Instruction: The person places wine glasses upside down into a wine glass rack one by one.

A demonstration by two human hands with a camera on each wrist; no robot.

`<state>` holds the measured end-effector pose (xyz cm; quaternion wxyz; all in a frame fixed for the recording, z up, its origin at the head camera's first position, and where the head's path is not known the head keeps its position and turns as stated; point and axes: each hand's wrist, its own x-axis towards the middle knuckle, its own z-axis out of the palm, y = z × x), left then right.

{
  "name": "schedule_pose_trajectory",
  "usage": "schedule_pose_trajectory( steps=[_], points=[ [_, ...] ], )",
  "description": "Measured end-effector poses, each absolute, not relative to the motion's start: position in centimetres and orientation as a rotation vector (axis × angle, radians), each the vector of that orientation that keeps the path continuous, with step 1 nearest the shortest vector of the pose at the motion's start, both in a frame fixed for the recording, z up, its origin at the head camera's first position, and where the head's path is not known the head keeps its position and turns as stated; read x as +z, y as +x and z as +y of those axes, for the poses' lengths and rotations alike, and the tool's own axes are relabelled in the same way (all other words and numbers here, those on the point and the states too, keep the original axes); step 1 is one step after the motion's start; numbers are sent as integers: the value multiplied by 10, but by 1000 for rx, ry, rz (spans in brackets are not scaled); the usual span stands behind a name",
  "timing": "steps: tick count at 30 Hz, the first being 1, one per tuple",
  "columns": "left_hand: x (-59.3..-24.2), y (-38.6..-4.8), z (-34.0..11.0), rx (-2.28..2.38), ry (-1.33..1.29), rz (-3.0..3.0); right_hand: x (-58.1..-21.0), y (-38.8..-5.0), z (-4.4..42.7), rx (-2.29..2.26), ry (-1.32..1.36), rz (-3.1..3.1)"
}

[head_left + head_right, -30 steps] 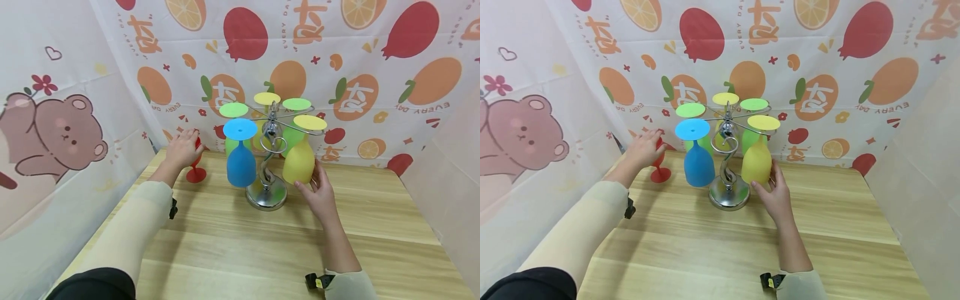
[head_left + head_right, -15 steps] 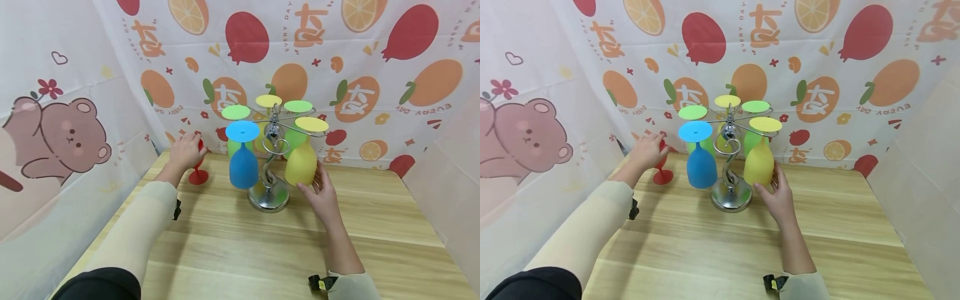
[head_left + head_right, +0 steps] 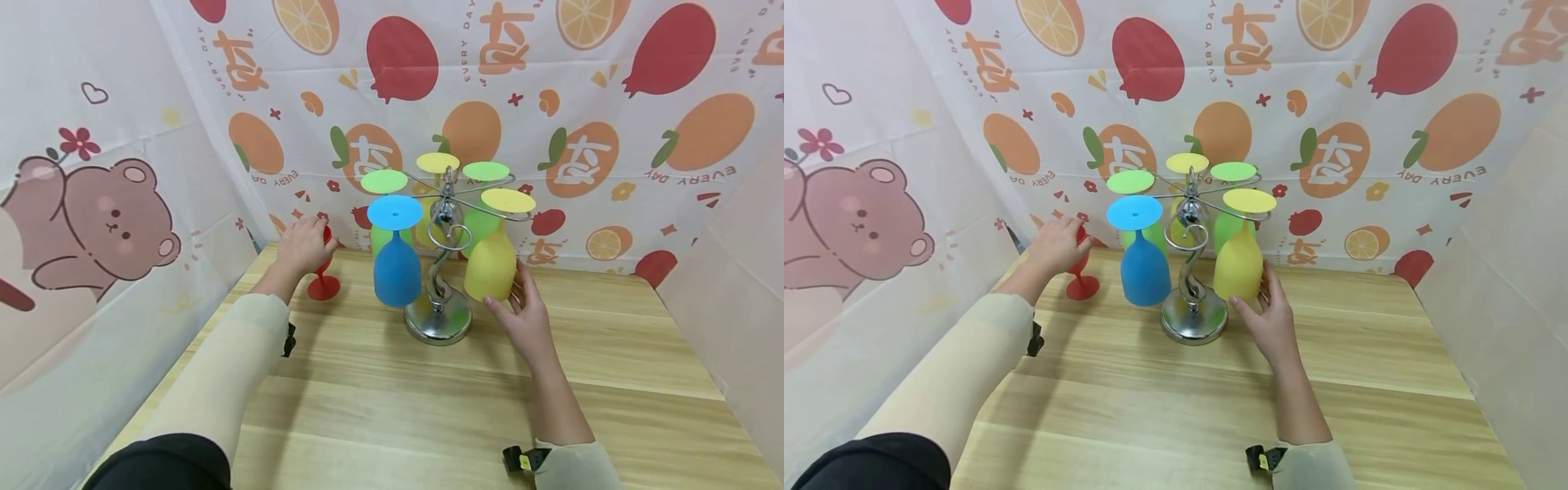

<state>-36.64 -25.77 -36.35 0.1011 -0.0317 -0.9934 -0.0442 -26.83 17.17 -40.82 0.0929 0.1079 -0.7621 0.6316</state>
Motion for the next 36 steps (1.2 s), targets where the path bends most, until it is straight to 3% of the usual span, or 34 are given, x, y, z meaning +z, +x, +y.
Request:
schedule_pose_trajectory(
  steps=[24,36],
  points=[
    [-366,-367,-261,-161,-92,-2929,-411,-273,177,1833,307,-2298],
    [-366,-350,-259,-198,-214,-2871,-406,-270,179,1876,313,-2241]
  ],
)
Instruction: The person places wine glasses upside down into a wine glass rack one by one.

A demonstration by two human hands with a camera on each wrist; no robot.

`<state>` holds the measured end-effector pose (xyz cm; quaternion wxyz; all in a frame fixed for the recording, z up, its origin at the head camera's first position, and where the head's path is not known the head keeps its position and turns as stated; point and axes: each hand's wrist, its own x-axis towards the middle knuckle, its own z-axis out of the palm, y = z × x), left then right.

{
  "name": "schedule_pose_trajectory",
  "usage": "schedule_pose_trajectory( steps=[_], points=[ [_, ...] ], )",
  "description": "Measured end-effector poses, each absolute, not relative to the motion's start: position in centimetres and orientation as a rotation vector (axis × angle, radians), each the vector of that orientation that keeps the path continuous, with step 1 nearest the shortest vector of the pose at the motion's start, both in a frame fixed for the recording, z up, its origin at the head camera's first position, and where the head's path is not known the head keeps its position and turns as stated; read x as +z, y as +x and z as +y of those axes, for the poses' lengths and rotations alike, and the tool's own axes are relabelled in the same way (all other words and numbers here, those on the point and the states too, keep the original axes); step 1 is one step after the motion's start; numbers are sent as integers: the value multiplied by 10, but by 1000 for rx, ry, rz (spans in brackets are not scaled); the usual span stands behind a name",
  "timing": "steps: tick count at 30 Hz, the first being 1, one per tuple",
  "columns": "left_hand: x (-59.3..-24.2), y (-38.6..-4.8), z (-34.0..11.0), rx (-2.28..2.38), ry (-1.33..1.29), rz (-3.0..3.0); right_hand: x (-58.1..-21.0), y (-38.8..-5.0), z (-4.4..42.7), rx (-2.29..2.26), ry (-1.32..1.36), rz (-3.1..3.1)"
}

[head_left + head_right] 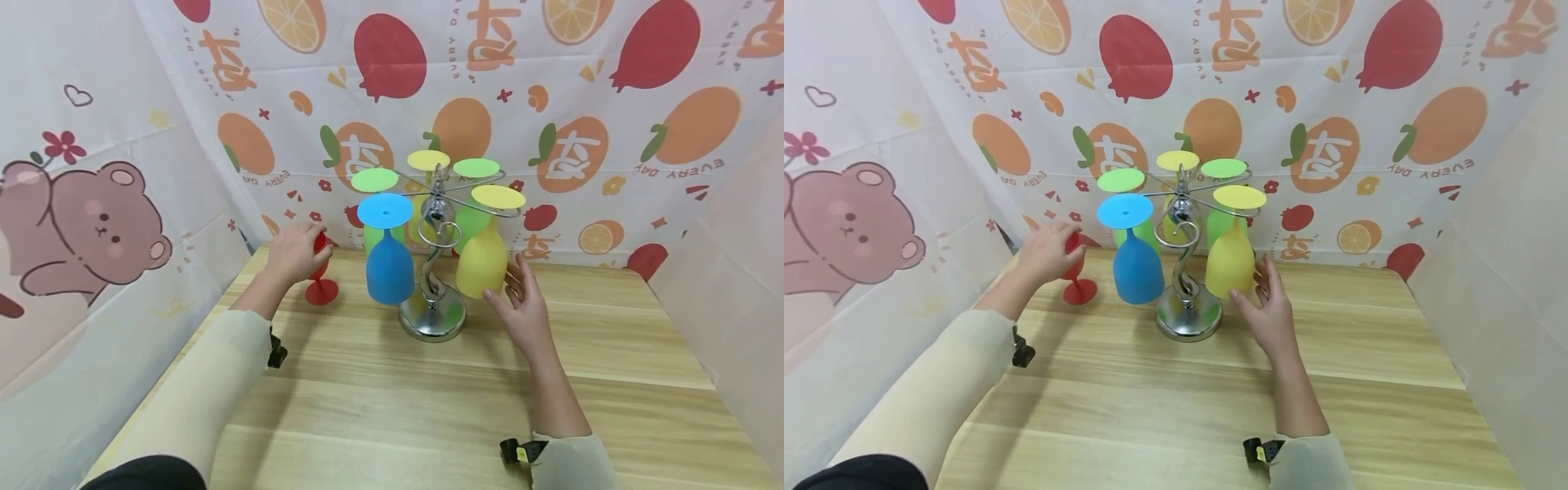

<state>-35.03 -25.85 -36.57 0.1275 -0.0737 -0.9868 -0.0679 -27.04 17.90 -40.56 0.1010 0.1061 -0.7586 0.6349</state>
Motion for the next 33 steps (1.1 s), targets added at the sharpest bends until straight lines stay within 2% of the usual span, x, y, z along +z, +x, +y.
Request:
schedule_pose_trajectory(
  steps=[12,19,33],
  points=[
    [-356,-321,-246,-370,-201,-2902,-400,-269,177,1887,339,-2203],
    [-361,-304,-247,-903,-150,-2868,-398,-269,177,1882,354,-2181],
    [-388,-271,-236,-1663,-67,-2575,-399,-266,179,1915,320,-2119]
  ],
)
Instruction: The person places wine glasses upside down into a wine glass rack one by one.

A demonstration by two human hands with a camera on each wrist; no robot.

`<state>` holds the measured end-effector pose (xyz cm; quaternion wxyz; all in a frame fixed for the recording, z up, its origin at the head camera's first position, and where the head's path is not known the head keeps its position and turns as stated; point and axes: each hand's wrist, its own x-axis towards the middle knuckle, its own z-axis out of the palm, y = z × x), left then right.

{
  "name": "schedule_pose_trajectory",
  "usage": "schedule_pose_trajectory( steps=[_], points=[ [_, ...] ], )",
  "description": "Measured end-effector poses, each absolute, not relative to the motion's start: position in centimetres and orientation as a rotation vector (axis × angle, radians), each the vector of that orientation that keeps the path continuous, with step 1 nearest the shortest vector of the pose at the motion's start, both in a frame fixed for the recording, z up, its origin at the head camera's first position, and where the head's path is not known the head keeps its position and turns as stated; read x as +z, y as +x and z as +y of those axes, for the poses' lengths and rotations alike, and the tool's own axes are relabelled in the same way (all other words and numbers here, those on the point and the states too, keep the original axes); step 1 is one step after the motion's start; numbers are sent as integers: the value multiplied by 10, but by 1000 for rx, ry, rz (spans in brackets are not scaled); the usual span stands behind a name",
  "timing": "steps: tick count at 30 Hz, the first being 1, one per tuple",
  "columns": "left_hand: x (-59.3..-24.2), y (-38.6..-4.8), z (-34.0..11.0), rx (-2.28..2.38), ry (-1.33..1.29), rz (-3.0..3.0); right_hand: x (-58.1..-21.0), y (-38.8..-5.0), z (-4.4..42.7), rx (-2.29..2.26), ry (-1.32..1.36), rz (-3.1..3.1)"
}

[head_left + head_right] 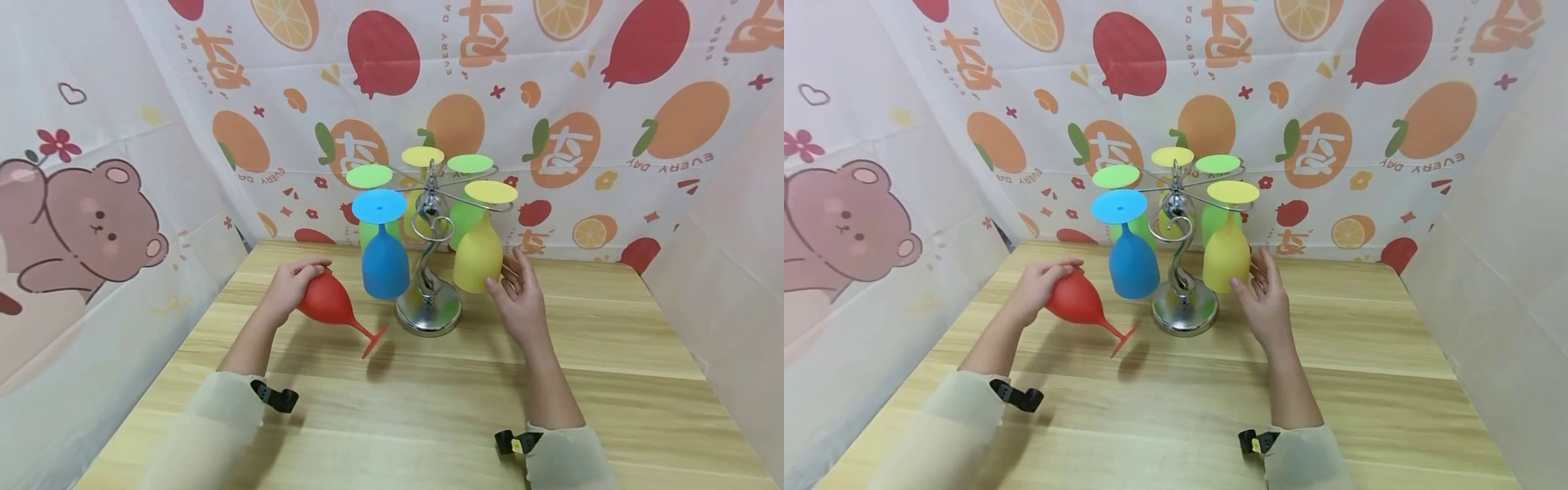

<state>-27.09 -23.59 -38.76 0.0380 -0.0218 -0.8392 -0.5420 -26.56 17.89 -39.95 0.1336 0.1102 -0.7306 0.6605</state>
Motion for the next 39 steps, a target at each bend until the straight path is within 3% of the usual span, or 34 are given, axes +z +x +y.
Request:
schedule_pose_trajectory(
  steps=[11,18,39],
  points=[
    [-395,-244,-215,-2222,50,-2189,-399,-264,178,1904,273,-2063],
    [-387,-230,-206,-2509,-20,-1916,-400,-263,178,1901,248,-2012],
    [-354,-193,-150,-2789,-167,-1470,-402,-266,173,1848,284,-2133]
  ],
)
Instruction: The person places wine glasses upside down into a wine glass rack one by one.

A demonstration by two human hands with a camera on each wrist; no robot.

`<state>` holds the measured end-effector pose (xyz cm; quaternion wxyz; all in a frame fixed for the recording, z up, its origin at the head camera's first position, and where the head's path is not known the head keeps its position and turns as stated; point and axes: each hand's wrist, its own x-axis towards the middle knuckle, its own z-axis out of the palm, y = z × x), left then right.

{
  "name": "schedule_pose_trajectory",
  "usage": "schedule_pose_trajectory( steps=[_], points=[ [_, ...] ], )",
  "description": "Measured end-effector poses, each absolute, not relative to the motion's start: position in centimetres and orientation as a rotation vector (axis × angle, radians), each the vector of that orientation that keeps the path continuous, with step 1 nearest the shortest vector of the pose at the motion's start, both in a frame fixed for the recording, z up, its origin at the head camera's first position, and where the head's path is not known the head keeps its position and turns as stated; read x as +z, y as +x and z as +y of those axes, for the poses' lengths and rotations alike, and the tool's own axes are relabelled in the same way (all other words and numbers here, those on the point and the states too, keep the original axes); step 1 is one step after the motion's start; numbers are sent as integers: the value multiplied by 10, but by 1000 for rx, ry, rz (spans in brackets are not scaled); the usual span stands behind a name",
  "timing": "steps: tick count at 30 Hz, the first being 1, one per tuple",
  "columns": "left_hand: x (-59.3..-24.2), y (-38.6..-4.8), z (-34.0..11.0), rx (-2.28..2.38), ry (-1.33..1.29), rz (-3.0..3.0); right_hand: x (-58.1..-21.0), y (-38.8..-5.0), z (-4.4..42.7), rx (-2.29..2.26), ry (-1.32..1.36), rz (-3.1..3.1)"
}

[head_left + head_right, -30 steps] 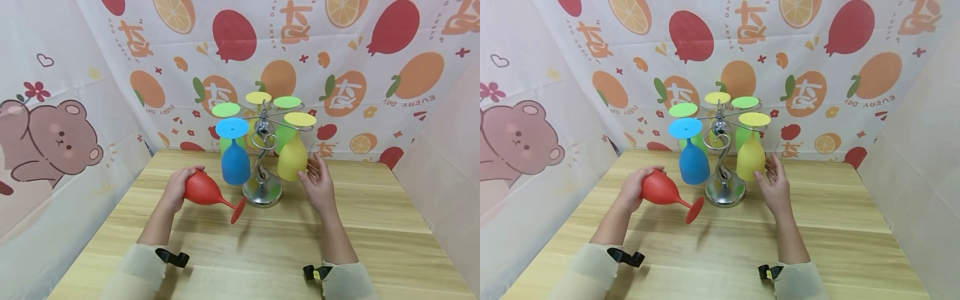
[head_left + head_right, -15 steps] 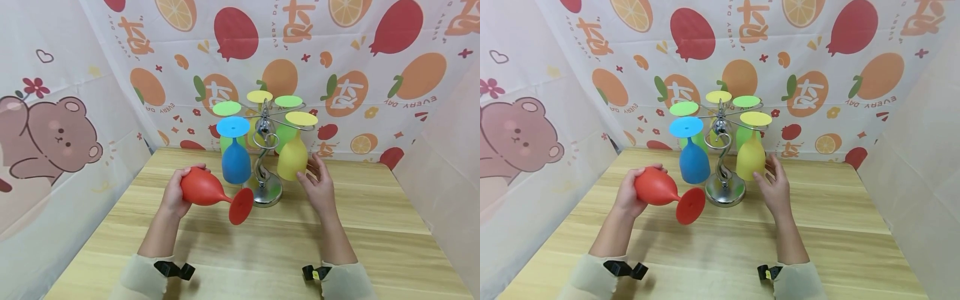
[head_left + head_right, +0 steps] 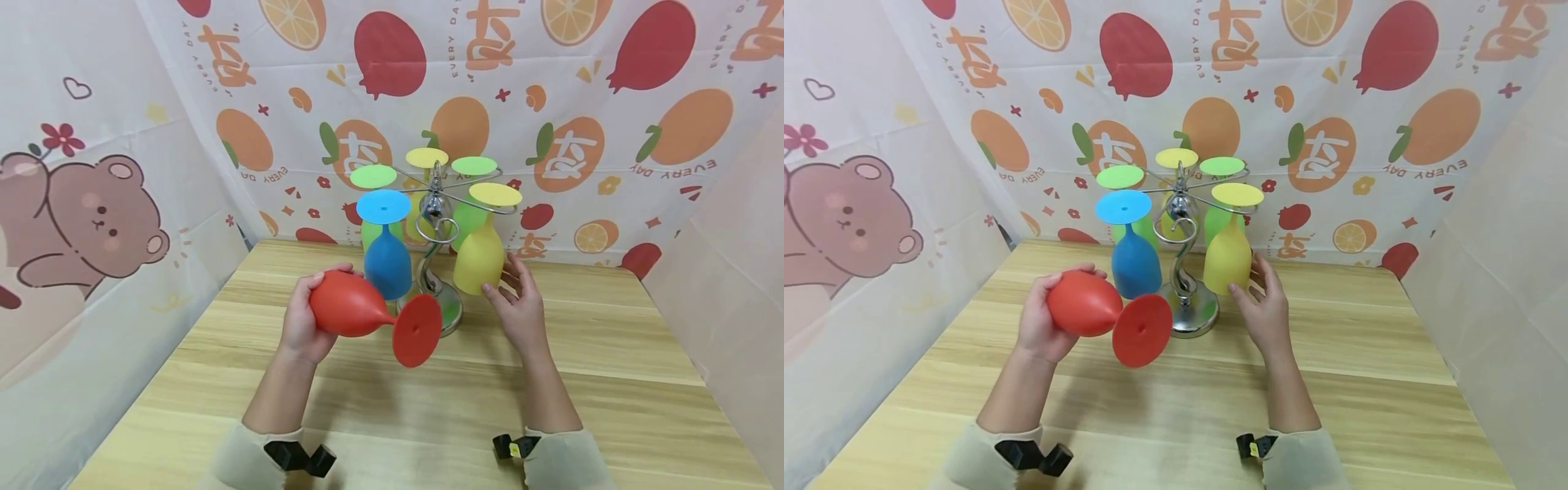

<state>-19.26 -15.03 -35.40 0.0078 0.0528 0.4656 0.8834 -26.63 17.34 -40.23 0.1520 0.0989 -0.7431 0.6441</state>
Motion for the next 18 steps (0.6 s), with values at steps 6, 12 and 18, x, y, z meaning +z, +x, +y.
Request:
schedule_pose_trajectory(
  steps=[6,12,18],
  points=[
    [-350,-189,-133,2742,202,1385,-402,-266,173,1829,267,-2139],
    [-347,-185,-111,2695,138,1479,-401,-262,170,1601,219,-2048],
    [-344,-182,-92,2653,85,1579,-391,-250,163,1383,461,-1837]
  ],
)
